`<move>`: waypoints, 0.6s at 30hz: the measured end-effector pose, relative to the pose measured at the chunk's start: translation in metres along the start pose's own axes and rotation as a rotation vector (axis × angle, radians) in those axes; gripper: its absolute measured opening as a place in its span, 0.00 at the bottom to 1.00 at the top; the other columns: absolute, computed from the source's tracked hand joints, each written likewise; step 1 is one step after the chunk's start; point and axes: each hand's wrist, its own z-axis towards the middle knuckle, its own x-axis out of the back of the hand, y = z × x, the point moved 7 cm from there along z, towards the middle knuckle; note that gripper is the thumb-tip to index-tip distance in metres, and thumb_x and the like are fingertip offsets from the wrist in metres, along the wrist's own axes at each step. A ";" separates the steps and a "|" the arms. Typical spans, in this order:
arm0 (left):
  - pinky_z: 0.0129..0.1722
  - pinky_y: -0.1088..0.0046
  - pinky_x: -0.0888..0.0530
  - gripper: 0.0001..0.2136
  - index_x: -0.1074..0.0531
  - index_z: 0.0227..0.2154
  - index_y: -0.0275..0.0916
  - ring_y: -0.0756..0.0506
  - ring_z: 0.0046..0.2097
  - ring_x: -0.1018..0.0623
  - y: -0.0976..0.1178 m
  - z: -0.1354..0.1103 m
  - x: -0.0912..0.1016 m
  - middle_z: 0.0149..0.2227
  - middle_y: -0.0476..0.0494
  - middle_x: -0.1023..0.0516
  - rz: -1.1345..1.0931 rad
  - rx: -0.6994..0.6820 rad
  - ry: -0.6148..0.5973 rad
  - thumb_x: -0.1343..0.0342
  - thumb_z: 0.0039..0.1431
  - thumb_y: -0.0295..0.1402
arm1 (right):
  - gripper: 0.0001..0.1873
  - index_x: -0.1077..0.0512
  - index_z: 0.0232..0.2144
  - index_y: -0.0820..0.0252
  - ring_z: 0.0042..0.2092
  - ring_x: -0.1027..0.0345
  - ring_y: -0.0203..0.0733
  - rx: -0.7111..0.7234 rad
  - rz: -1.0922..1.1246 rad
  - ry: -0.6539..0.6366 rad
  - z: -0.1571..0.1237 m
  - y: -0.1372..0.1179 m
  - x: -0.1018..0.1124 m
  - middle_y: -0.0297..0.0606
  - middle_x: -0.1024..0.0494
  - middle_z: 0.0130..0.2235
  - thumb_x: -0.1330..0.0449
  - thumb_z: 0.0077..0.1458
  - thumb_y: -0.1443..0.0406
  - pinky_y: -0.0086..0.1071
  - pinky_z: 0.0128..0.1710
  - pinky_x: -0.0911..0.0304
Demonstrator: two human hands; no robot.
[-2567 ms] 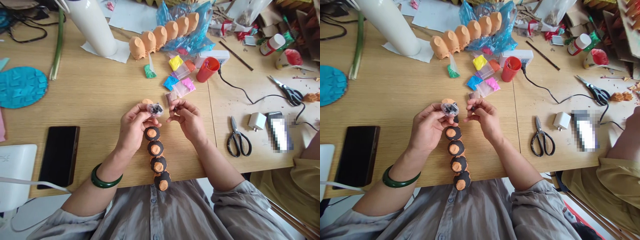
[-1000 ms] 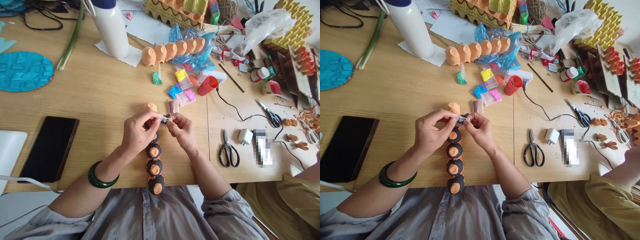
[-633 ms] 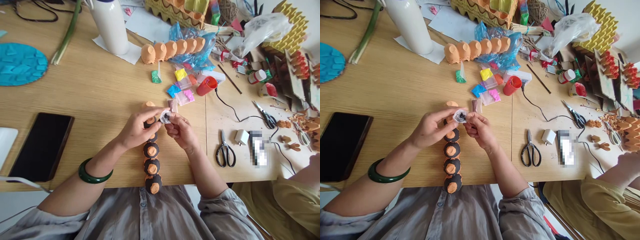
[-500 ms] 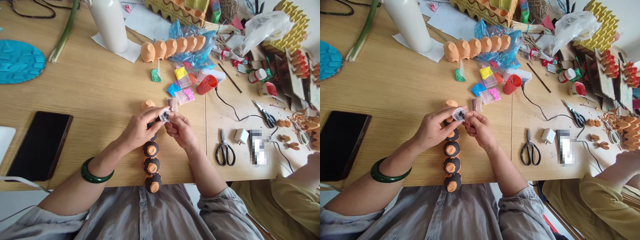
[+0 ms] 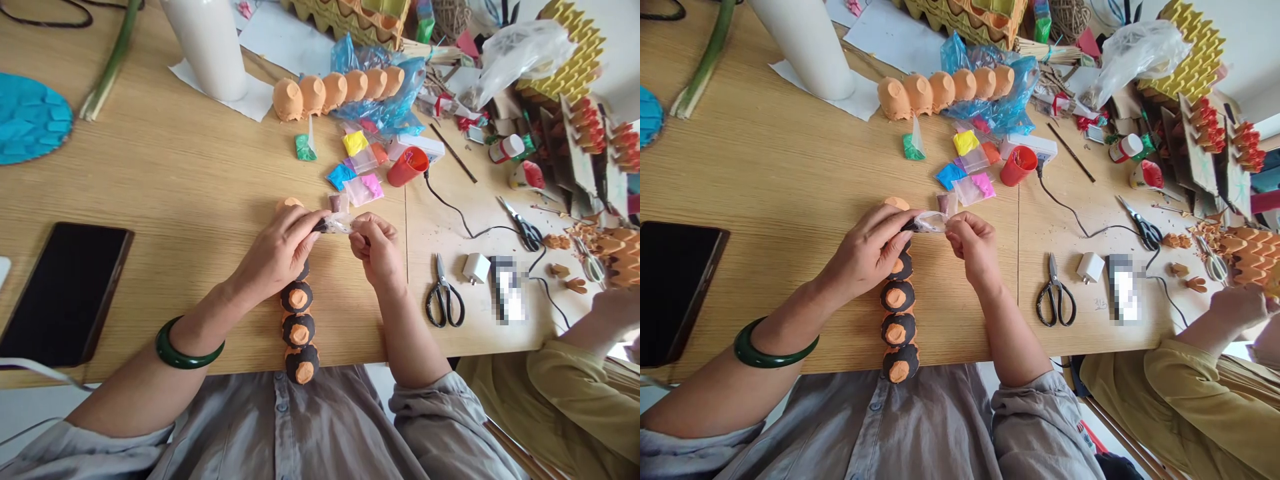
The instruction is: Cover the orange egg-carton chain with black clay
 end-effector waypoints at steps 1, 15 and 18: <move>0.61 0.60 0.24 0.20 0.22 0.63 0.38 0.38 0.55 0.20 -0.002 0.000 0.001 0.51 0.36 0.18 0.022 0.015 0.011 0.55 0.79 0.36 | 0.19 0.34 0.22 0.55 0.21 0.60 0.25 -0.021 0.007 -0.024 0.001 0.000 -0.001 0.22 0.42 0.19 0.29 0.48 0.56 0.27 0.21 0.65; 0.57 0.60 0.20 0.22 0.22 0.65 0.38 0.38 0.53 0.19 0.002 0.000 0.017 0.51 0.35 0.19 -0.133 0.072 0.175 0.43 0.73 0.40 | 0.21 0.23 0.39 0.53 0.26 0.51 0.34 0.415 -0.273 -0.082 -0.019 -0.007 -0.017 0.25 0.37 0.25 0.30 0.62 0.43 0.33 0.28 0.50; 0.41 0.67 0.16 0.21 0.19 0.59 0.39 0.42 0.44 0.16 -0.011 0.000 0.013 0.49 0.37 0.17 -0.551 0.334 0.144 0.41 0.73 0.46 | 0.20 0.22 0.39 0.52 0.26 0.50 0.34 0.394 -0.256 -0.106 -0.018 -0.007 -0.015 0.26 0.35 0.25 0.30 0.62 0.44 0.33 0.28 0.48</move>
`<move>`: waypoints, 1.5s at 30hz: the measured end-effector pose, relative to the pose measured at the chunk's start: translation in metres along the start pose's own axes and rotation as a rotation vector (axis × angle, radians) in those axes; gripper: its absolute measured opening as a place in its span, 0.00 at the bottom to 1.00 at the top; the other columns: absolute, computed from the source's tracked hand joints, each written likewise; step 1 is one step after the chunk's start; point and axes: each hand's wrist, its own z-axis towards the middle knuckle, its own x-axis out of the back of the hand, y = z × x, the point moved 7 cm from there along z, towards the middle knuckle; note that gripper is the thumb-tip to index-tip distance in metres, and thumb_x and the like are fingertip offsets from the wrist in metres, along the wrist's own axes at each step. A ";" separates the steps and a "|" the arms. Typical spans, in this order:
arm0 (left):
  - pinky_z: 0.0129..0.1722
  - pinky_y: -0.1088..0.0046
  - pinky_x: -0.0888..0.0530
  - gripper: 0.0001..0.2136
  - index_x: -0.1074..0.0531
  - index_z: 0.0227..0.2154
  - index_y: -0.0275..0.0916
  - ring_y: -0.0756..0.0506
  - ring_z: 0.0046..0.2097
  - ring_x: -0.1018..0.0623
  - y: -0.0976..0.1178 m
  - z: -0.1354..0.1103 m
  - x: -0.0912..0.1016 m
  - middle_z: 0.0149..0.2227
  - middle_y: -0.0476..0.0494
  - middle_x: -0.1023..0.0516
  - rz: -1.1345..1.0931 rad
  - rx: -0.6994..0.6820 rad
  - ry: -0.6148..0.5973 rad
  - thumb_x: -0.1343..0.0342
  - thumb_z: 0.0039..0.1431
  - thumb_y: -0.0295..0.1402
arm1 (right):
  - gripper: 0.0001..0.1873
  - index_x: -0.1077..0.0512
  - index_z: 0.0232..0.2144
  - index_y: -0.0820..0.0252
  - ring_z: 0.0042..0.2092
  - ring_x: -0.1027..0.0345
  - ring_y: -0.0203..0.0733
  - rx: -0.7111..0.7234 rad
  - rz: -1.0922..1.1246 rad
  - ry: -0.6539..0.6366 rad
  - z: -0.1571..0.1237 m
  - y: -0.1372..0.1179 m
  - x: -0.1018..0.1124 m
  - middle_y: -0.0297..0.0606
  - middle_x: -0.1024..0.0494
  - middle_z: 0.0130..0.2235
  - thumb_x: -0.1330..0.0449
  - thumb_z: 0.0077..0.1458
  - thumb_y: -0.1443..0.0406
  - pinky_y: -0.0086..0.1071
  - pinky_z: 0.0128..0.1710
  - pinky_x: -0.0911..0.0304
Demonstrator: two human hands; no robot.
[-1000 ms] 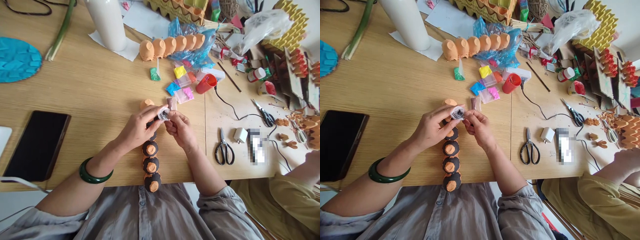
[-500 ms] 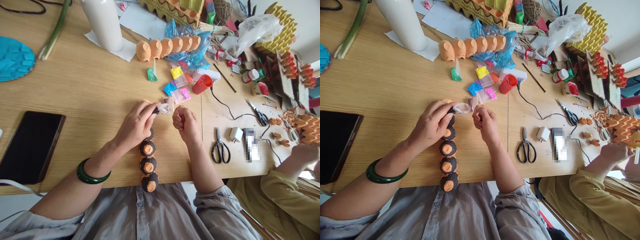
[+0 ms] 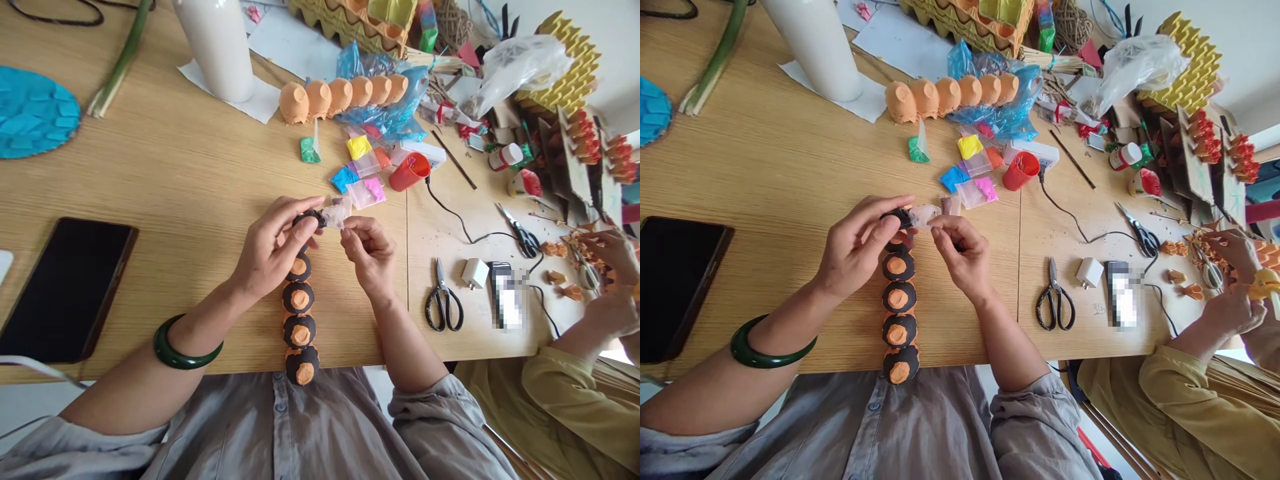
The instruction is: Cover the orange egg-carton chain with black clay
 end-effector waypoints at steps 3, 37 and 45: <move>0.30 0.69 0.17 0.21 0.16 0.50 0.36 0.44 0.34 0.15 -0.016 0.000 -0.007 0.39 0.40 0.15 -0.287 0.263 -0.056 0.34 0.67 0.50 | 0.16 0.21 0.39 0.53 0.27 0.49 0.34 0.078 -0.046 -0.012 -0.001 -0.006 0.002 0.29 0.30 0.27 0.31 0.64 0.48 0.34 0.29 0.48; 0.54 0.64 0.13 0.14 0.14 0.46 0.39 0.41 0.47 0.10 -0.018 0.003 0.007 0.48 0.40 0.10 -0.150 0.159 0.087 0.28 0.61 0.41 | 0.27 0.15 0.32 0.59 0.24 0.58 0.29 -0.295 0.062 -0.076 0.012 0.014 0.004 0.22 0.46 0.19 0.23 0.49 0.41 0.32 0.23 0.65; 0.50 0.67 0.12 0.14 0.11 0.50 0.44 0.41 0.43 0.09 -0.025 -0.002 0.005 0.44 0.45 0.09 0.028 0.117 0.016 0.29 0.64 0.41 | 0.22 0.17 0.31 0.58 0.20 0.64 0.26 -0.438 0.309 -0.108 0.009 0.020 -0.002 0.17 0.50 0.16 0.21 0.45 0.48 0.31 0.21 0.69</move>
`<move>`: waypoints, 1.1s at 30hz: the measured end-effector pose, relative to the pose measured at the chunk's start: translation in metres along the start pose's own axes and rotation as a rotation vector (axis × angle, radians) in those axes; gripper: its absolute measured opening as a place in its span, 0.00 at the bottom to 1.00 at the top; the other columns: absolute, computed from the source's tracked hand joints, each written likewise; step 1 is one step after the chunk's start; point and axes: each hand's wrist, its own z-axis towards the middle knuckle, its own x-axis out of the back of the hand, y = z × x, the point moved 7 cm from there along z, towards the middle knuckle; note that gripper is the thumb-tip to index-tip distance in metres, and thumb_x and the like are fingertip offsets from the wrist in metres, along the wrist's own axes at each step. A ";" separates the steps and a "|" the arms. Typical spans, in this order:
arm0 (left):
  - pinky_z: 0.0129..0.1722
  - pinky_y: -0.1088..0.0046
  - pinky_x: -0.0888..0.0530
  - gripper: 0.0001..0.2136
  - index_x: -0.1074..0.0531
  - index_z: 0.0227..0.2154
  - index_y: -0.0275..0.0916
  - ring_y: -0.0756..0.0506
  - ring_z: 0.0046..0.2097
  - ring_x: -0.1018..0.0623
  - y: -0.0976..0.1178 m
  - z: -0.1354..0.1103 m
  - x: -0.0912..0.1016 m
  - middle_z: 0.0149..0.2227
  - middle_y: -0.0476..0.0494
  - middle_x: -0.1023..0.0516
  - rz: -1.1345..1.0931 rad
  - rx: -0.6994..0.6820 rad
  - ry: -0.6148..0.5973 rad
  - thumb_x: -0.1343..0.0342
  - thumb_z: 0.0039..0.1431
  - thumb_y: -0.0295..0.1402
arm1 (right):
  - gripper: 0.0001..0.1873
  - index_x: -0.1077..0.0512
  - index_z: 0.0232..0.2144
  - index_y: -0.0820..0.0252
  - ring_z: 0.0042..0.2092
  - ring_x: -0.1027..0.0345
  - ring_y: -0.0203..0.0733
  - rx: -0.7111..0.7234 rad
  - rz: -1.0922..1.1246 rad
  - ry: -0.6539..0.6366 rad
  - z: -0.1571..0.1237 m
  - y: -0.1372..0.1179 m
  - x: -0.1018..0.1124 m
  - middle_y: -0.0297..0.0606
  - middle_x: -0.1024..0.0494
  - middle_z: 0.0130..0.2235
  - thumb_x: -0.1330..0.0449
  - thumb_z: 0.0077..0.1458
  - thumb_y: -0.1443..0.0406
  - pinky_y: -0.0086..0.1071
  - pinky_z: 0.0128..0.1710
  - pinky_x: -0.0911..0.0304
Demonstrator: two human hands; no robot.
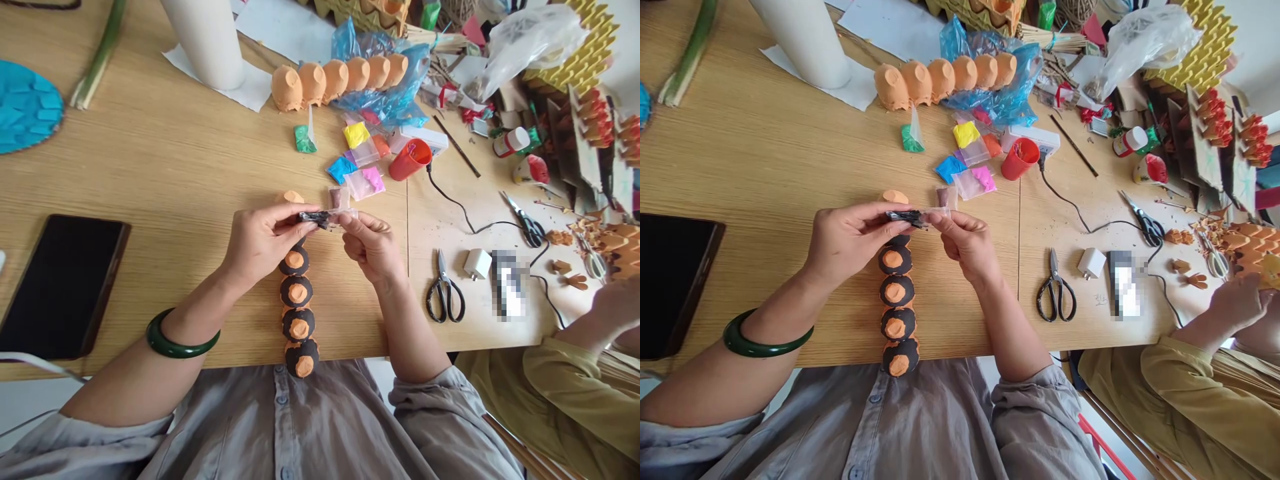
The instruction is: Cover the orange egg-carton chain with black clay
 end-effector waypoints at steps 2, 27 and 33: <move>0.49 0.66 0.12 0.15 0.11 0.48 0.42 0.40 0.43 0.09 0.000 -0.001 -0.002 0.44 0.43 0.09 -0.055 0.053 -0.018 0.29 0.64 0.43 | 0.20 0.17 0.31 0.58 0.20 0.64 0.26 0.025 0.056 0.007 -0.002 -0.004 0.000 0.17 0.51 0.17 0.21 0.46 0.49 0.30 0.21 0.68; 0.32 0.65 0.11 0.12 0.16 0.28 0.37 0.44 0.34 0.15 -0.008 0.003 0.001 0.33 0.45 0.13 -0.563 0.394 0.218 0.24 0.45 0.39 | 0.30 0.22 0.30 0.59 0.22 0.56 0.28 0.162 -0.204 -0.041 0.000 -0.008 -0.003 0.20 0.43 0.18 0.25 0.51 0.39 0.30 0.22 0.63; 0.28 0.72 0.15 0.09 0.16 0.28 0.38 0.46 0.31 0.17 -0.005 0.005 0.010 0.31 0.45 0.14 -0.486 0.282 0.312 0.27 0.50 0.39 | 0.31 0.25 0.28 0.59 0.22 0.58 0.28 0.184 -0.269 -0.103 -0.002 -0.009 -0.008 0.20 0.45 0.18 0.26 0.53 0.38 0.31 0.23 0.64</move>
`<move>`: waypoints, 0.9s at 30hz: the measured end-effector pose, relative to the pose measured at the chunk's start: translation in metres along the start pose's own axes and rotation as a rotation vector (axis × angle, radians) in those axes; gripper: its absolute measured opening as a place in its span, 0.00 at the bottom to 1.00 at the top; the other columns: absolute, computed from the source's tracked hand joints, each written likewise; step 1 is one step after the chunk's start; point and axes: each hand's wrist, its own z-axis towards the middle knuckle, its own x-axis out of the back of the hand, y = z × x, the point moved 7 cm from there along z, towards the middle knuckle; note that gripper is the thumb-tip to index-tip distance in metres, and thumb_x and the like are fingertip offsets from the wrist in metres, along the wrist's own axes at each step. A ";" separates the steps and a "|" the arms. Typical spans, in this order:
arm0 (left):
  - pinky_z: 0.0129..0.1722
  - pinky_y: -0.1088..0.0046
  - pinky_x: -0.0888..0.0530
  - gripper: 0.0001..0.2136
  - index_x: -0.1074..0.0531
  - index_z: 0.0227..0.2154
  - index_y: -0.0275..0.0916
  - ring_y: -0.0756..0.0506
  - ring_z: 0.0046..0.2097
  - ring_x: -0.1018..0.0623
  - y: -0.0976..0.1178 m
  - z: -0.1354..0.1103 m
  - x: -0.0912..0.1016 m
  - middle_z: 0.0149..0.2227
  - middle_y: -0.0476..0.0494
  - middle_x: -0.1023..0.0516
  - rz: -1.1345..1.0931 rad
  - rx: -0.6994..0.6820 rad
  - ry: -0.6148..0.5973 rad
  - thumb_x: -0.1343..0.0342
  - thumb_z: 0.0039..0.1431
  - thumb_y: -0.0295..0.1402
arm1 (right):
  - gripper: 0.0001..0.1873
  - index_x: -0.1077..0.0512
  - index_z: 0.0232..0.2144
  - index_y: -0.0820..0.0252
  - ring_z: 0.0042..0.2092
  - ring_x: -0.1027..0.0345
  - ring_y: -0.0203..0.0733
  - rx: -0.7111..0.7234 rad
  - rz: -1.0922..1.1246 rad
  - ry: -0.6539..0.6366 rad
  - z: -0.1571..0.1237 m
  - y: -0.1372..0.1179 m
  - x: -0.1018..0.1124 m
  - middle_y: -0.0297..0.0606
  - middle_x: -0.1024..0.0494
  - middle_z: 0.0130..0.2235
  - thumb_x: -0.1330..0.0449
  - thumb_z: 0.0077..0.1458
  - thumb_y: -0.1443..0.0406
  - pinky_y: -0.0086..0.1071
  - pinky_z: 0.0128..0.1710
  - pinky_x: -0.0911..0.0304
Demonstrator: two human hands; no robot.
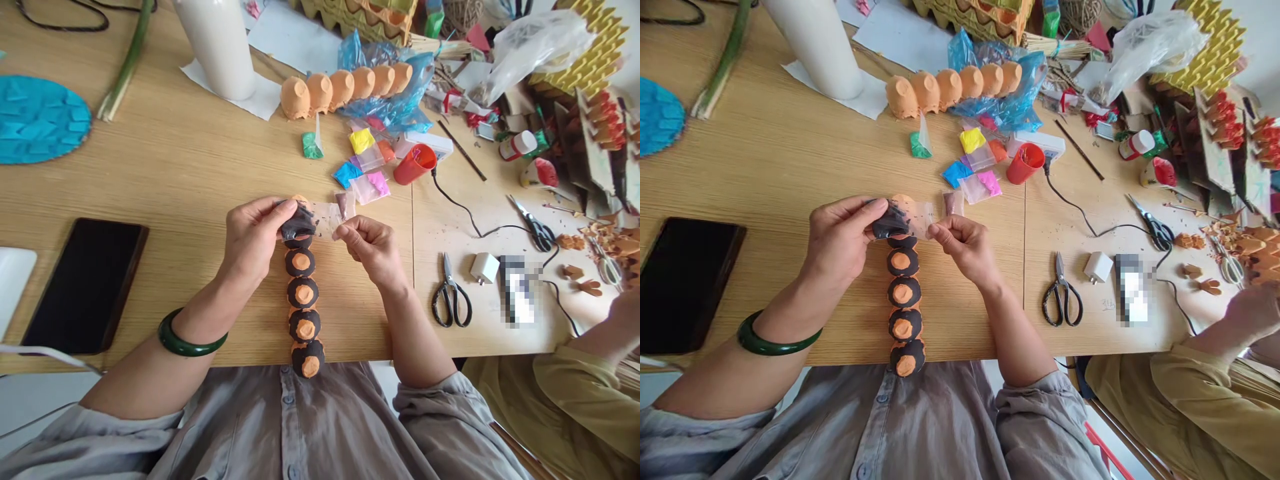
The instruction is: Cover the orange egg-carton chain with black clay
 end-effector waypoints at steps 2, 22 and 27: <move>0.28 0.73 0.16 0.11 0.16 0.28 0.38 0.47 0.31 0.17 0.003 0.001 -0.001 0.30 0.46 0.14 0.020 -0.039 -0.014 0.27 0.51 0.41 | 0.31 0.25 0.28 0.59 0.22 0.57 0.27 0.011 -0.010 0.022 0.000 -0.001 0.001 0.20 0.45 0.18 0.26 0.53 0.38 0.31 0.23 0.64; 0.37 0.71 0.21 0.17 0.13 0.33 0.41 0.43 0.36 0.17 0.017 -0.008 -0.010 0.33 0.44 0.13 0.423 -0.108 -0.324 0.26 0.56 0.51 | 0.28 0.23 0.28 0.60 0.24 0.50 0.27 -0.055 0.138 -0.089 -0.001 0.005 -0.020 0.24 0.34 0.21 0.21 0.49 0.43 0.29 0.23 0.57; 0.32 0.71 0.26 0.13 0.17 0.25 0.41 0.47 0.30 0.22 0.015 -0.007 -0.004 0.26 0.47 0.18 0.464 -0.189 -0.224 0.28 0.59 0.43 | 0.31 0.24 0.29 0.60 0.23 0.53 0.27 -0.102 0.118 -0.067 0.001 0.012 -0.018 0.22 0.40 0.20 0.21 0.47 0.41 0.29 0.21 0.61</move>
